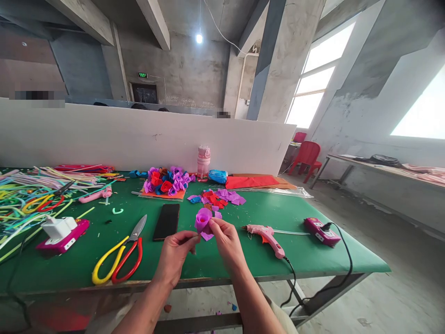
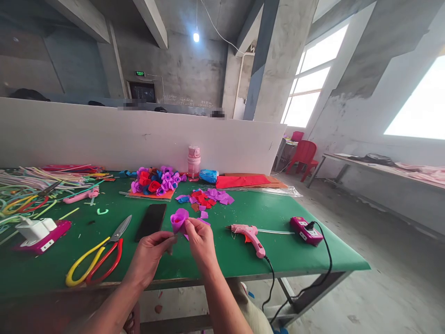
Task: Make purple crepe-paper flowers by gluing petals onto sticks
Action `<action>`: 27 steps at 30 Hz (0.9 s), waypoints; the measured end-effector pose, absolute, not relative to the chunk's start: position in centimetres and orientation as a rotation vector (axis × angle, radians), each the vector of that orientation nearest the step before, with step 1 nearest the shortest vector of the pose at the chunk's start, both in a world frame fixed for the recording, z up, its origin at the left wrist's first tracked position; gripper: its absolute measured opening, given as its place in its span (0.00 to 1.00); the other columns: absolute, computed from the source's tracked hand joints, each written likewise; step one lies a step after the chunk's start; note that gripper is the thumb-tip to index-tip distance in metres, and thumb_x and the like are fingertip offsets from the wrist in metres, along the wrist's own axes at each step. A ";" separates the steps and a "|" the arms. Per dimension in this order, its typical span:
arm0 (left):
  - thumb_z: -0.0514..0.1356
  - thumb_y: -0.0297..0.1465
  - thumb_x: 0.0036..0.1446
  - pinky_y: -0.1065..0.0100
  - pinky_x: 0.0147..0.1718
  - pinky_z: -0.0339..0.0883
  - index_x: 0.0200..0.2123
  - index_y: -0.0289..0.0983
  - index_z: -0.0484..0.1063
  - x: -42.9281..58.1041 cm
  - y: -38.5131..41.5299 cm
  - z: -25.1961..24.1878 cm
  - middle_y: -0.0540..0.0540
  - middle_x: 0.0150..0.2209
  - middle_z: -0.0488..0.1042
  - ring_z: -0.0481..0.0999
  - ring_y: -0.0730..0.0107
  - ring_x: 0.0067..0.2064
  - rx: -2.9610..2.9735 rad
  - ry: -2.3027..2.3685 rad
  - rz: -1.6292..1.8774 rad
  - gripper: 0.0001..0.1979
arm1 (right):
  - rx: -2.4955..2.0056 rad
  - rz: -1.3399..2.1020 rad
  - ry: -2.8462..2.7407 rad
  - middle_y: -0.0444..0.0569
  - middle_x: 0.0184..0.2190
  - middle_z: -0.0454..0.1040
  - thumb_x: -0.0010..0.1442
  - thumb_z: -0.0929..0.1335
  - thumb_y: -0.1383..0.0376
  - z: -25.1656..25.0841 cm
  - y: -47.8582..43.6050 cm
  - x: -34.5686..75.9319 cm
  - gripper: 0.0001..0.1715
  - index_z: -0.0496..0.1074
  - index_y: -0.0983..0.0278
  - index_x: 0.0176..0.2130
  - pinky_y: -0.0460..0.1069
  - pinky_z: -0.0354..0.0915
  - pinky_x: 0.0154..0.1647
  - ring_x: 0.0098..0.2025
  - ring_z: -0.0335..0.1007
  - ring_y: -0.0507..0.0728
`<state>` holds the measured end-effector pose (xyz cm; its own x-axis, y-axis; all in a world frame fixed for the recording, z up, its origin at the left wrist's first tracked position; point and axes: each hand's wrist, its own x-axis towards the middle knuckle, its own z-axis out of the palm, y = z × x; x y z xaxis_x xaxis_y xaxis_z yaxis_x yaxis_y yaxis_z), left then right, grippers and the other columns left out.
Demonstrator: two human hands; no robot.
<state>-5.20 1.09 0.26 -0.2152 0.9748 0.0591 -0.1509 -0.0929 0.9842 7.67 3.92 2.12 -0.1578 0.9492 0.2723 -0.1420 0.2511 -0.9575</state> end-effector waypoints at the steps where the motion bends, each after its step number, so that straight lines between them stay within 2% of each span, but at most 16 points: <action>1: 0.70 0.39 0.35 0.71 0.23 0.59 0.21 0.35 0.77 -5.2 1.0 0.4 0.51 0.18 0.69 0.62 0.75 0.22 1.045 1.206 1.490 0.13 | -0.834 1.189 -1.358 0.43 0.21 0.60 0.57 0.64 0.53 2.1 3.9 7.7 0.21 0.68 0.66 0.22 0.45 0.50 0.27 0.26 0.50 0.51; 27: 0.70 0.38 0.35 0.73 0.20 0.58 0.22 0.35 0.77 -5.3 1.1 0.2 0.51 0.19 0.70 0.61 0.78 0.20 0.970 1.198 1.472 0.13 | -0.794 1.242 -1.333 0.42 0.20 0.58 0.57 0.64 0.54 2.5 3.5 7.4 0.20 0.66 0.65 0.21 0.46 0.50 0.28 0.26 0.50 0.50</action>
